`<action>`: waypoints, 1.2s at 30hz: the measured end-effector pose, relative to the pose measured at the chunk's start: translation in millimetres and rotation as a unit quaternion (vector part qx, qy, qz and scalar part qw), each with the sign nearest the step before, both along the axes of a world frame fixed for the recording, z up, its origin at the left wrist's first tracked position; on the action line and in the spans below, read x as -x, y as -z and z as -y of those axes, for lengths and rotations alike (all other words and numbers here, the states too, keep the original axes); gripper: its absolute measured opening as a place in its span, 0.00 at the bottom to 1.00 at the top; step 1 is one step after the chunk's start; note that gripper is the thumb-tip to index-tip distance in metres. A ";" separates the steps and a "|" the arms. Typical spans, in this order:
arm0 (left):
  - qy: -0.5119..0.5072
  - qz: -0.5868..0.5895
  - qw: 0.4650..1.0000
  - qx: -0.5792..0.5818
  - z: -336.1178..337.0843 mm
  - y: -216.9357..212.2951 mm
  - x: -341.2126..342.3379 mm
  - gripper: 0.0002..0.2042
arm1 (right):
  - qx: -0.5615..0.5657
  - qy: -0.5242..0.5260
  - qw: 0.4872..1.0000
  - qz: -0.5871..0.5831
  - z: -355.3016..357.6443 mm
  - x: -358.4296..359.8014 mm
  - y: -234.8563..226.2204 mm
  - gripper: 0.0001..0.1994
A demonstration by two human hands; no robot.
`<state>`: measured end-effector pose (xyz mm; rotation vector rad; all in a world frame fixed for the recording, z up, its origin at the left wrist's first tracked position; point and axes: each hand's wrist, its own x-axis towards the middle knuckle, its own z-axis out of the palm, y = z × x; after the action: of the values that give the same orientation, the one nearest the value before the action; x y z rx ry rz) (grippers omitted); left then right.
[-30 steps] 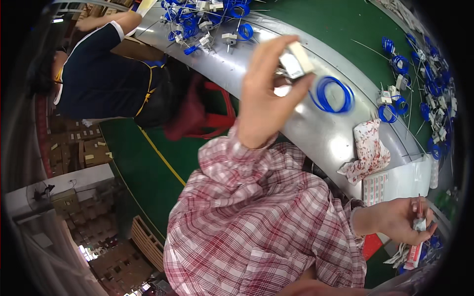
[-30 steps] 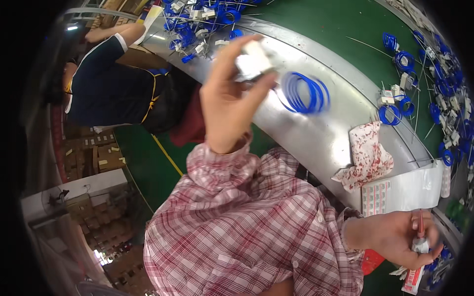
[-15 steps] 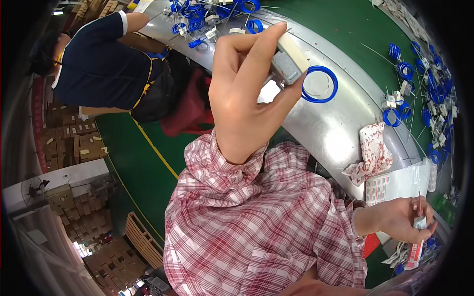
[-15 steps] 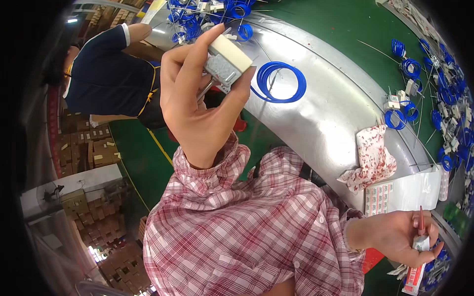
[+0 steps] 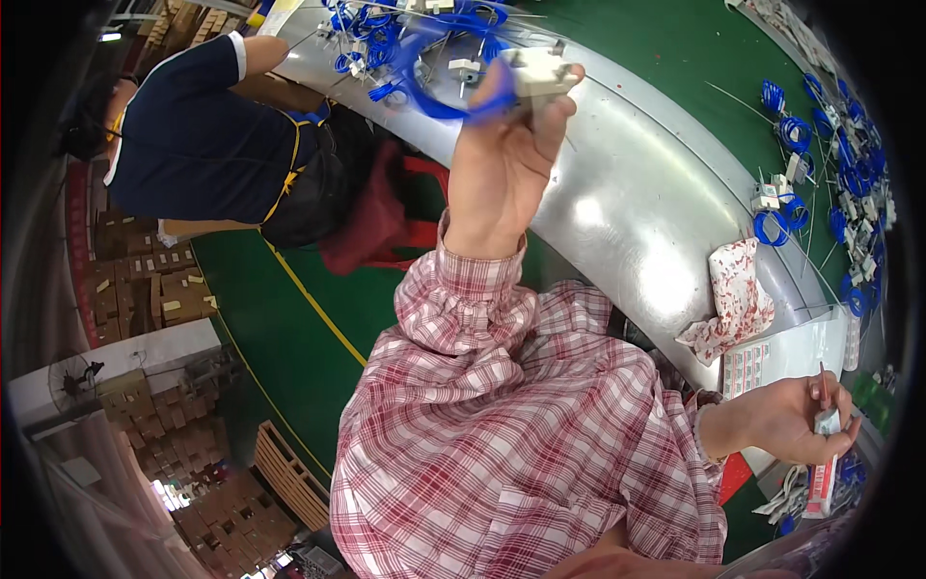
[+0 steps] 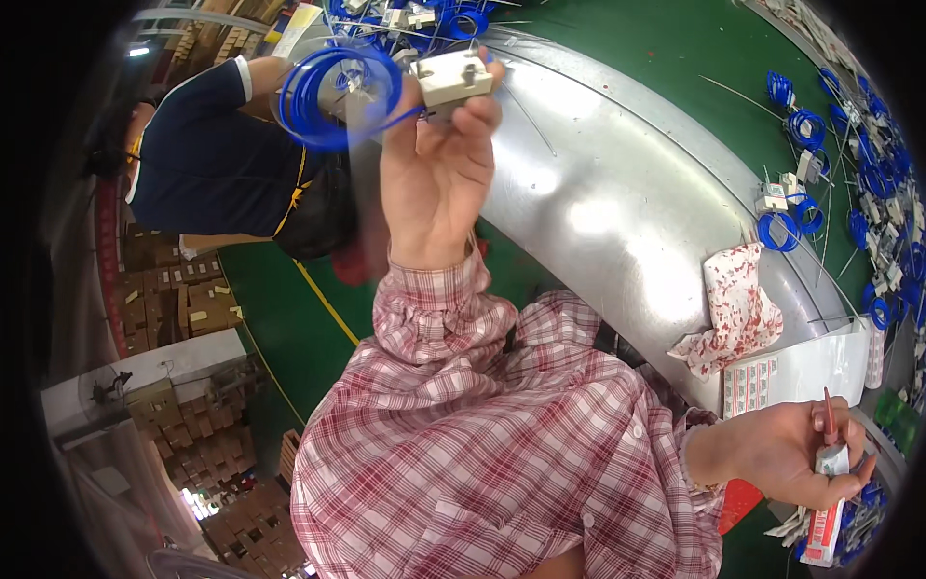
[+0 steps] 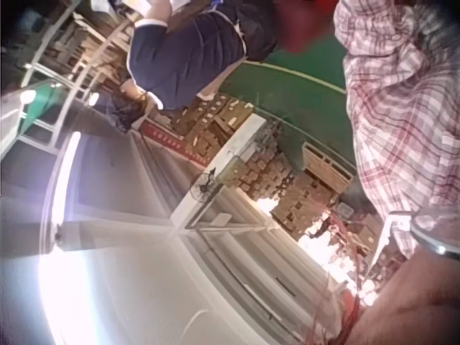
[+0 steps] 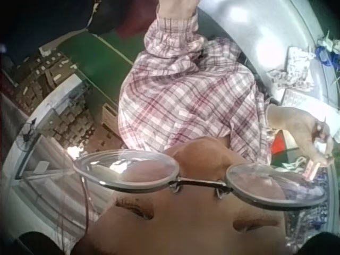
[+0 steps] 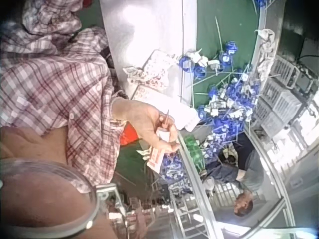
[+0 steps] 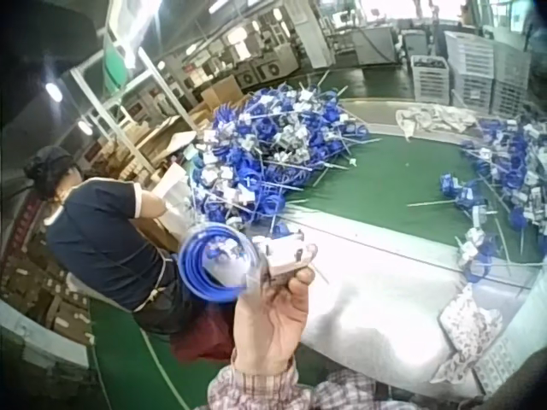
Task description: Applying red sealant or adhesive from a tube to small electronic components on a factory assembly line.
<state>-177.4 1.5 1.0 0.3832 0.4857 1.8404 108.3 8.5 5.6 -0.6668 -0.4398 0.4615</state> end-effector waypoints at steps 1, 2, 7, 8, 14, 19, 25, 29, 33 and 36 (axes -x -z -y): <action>0.100 0.166 0.980 -0.044 -2.5 5.7 1.7 0.24 | 0.003 -0.008 1.000 0.002 0.3 -1.4 1.1 0.10; 0.130 0.261 0.956 -0.040 -2.4 10.2 -1.7 0.24 | 0.006 -0.016 1.000 0.004 0.5 -3.0 2.2 0.10; 0.151 0.430 0.890 0.004 3.1 19.6 -37.6 0.23 | -0.009 -0.053 0.999 0.000 3.0 -14.9 11.2 0.10; 0.157 0.437 0.886 -0.015 4.7 21.9 -43.8 0.23 | -0.022 -0.078 0.997 -0.011 3.4 -16.4 12.7 0.10; 0.211 0.418 0.883 -0.009 15.0 21.7 -74.2 0.22 | -0.007 -0.057 0.998 0.007 -0.9 -14.2 14.9 0.15; 0.215 0.390 0.895 -0.002 16.7 24.7 -83.8 0.21 | -0.006 -0.043 0.999 -0.004 -1.8 -11.2 13.0 0.14; 0.211 0.392 0.895 0.002 15.1 26.7 -84.9 0.20 | -0.011 -0.052 0.999 -0.012 -1.4 -10.5 15.0 0.12; 0.196 0.374 0.906 -0.010 16.1 27.9 -82.4 0.20 | -0.017 -0.066 0.998 -0.009 -1.4 -8.2 16.2 0.12; 0.180 0.363 0.914 -0.008 14.7 29.9 -77.4 0.20 | -0.009 -0.075 0.997 -0.006 -5.1 -6.9 18.1 0.11; 0.181 0.368 0.912 -0.019 15.9 30.3 -74.4 0.20 | 0.018 -0.054 0.998 0.021 -4.6 0.4 14.7 0.10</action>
<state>-103.0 -14.4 -29.3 -0.2006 -0.1403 1.4876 108.0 13.1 -9.1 -0.6899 -0.5093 0.5588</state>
